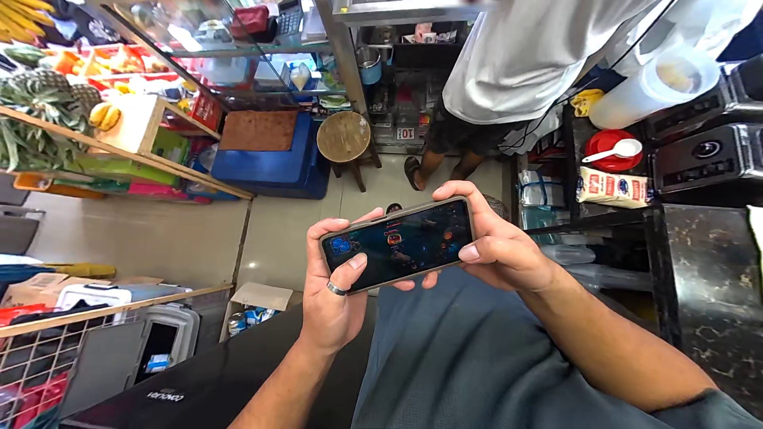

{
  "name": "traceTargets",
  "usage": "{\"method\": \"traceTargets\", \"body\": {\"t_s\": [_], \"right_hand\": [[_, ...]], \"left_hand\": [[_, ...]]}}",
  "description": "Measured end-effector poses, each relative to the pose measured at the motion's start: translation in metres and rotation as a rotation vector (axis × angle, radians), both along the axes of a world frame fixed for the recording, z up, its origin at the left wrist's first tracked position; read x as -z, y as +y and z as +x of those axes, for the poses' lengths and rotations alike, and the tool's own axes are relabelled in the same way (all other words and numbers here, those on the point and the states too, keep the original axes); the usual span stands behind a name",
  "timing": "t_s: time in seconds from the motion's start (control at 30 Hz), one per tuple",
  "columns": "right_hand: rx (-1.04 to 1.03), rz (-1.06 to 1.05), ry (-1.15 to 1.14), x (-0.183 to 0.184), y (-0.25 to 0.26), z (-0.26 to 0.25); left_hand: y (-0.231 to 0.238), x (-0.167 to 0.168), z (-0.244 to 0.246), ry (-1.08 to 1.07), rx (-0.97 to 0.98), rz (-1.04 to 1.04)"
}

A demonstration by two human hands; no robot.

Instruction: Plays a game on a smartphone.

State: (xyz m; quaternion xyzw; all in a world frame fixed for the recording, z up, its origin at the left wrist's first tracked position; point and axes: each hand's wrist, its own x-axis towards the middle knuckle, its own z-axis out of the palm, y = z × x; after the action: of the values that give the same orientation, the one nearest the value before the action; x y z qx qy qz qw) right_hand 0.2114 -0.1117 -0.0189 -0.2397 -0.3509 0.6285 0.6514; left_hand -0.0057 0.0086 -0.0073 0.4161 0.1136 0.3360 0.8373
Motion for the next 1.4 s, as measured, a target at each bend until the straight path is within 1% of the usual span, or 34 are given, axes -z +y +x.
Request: {"method": "traceTargets", "body": {"t_s": [0.13, 0.23, 0.33, 0.53, 0.67, 0.8, 0.9, 1.0, 1.1, 1.4], "right_hand": [[0.010, 0.000, -0.081, 0.000, -0.001, -0.001], [0.100, -0.063, -0.174, -0.002, 0.001, -0.008], [0.156, -0.106, -0.205, -0.004, 0.002, -0.013], [0.075, -0.055, -0.127, 0.000, 0.004, -0.009], [0.150, -0.087, -0.142, 0.000, 0.008, -0.014], [0.165, -0.116, -0.071, -0.001, 0.010, -0.015], [0.083, -0.069, -0.047, -0.001, 0.008, -0.011], [0.053, -0.045, -0.058, -0.001, 0.007, -0.008], [0.022, -0.030, -0.030, 0.000, 0.007, -0.006], [0.030, -0.032, -0.025, -0.001, 0.006, -0.005]], "left_hand": [[-0.002, -0.002, 0.001, 0.040, -0.048, 0.010], [-0.004, -0.004, 0.003, 0.074, -0.082, 0.041], [-0.005, -0.005, 0.004, 0.099, -0.105, 0.046], [-0.004, -0.005, 0.004, 0.117, -0.141, 0.030], [-0.004, -0.006, 0.004, 0.141, -0.157, 0.046], [-0.004, -0.006, 0.004, 0.145, -0.167, 0.053], [-0.001, -0.006, 0.002, 0.111, -0.134, 0.037], [0.006, 0.000, -0.002, -0.004, -0.020, -0.002], [0.010, 0.002, -0.004, -0.048, 0.051, -0.020], [0.011, 0.004, -0.004, -0.049, 0.081, 0.006]]}}
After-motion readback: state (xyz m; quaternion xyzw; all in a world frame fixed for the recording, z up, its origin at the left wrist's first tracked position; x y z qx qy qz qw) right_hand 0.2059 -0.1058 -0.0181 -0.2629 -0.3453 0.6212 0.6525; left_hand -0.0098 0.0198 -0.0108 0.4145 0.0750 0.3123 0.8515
